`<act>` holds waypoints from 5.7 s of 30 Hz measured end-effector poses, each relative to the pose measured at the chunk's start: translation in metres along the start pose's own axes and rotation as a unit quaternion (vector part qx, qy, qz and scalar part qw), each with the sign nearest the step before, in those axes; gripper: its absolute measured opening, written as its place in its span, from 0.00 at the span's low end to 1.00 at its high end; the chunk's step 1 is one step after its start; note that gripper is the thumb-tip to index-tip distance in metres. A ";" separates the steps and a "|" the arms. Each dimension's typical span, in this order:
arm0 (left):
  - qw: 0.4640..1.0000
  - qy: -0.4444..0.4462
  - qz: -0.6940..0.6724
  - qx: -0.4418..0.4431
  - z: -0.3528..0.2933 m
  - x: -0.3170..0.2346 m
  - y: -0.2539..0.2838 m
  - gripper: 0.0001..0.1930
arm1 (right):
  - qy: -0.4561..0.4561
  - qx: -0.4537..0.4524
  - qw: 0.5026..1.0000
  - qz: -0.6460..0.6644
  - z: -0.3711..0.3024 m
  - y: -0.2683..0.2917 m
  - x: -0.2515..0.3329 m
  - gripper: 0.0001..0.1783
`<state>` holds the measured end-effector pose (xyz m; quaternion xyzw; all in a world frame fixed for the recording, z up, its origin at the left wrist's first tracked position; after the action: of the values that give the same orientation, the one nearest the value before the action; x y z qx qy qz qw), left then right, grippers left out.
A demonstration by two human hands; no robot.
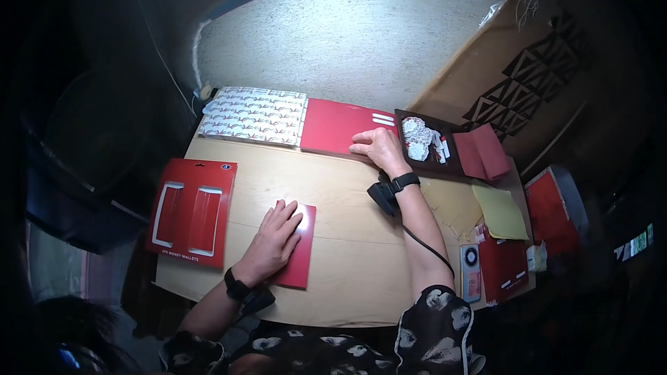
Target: Checking, folding, and sorting red money wallets on a table.
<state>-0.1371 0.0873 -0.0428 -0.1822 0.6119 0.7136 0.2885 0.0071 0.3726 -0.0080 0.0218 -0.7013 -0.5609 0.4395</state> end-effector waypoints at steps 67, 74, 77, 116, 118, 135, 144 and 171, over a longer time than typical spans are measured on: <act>0.993 -0.109 -0.033 -0.008 -0.005 -0.018 0.013 0.14 | 0.151 -0.017 0.955 -0.256 -0.269 -0.103 0.096 0.38; 0.980 0.033 -0.196 -0.017 -0.009 -0.013 0.003 0.13 | 0.215 -0.208 0.949 0.098 -0.277 -0.042 0.114 0.15; 0.964 0.079 -0.252 -0.014 -0.014 -0.005 0.003 0.14 | 0.056 -0.192 0.898 0.393 -0.281 -0.027 0.095 0.12; 0.980 -0.139 -0.103 0.103 -0.023 -0.053 0.013 0.31 | -0.137 -0.026 0.682 0.718 -0.250 -0.071 -0.055 0.21; 0.977 -0.172 -0.068 0.107 -0.025 -0.056 0.009 0.30 | -0.108 -0.027 0.717 0.688 -0.248 -0.071 -0.043 0.22; 0.976 -0.165 0.001 0.140 -0.037 -0.057 -0.018 0.26 | 0.158 0.037 0.985 -0.052 -0.333 -0.047 0.056 0.36; 0.981 -0.115 -0.051 0.144 -0.032 -0.047 -0.020 0.22 | 0.104 -0.028 0.994 0.023 -0.321 -0.057 0.045 0.13; 0.982 0.151 -0.096 0.060 -0.009 -0.025 -0.027 0.23 | -0.153 -0.071 0.957 0.236 -0.283 -0.060 0.007 0.15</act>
<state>-0.1022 0.0757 -0.0500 -0.3280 0.6697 0.6089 0.2705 0.1571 0.1298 -0.0564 -0.2615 -0.7040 -0.4861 0.4468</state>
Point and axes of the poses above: each hand's wrist, its own z-axis towards the middle knuckle, its own y-axis out of the back of the hand, x = y × z, the point moved 6 cm from there along z, towards the middle knuckle, and after that the axes turned 7 degrees about x, right-handed, at the moved point
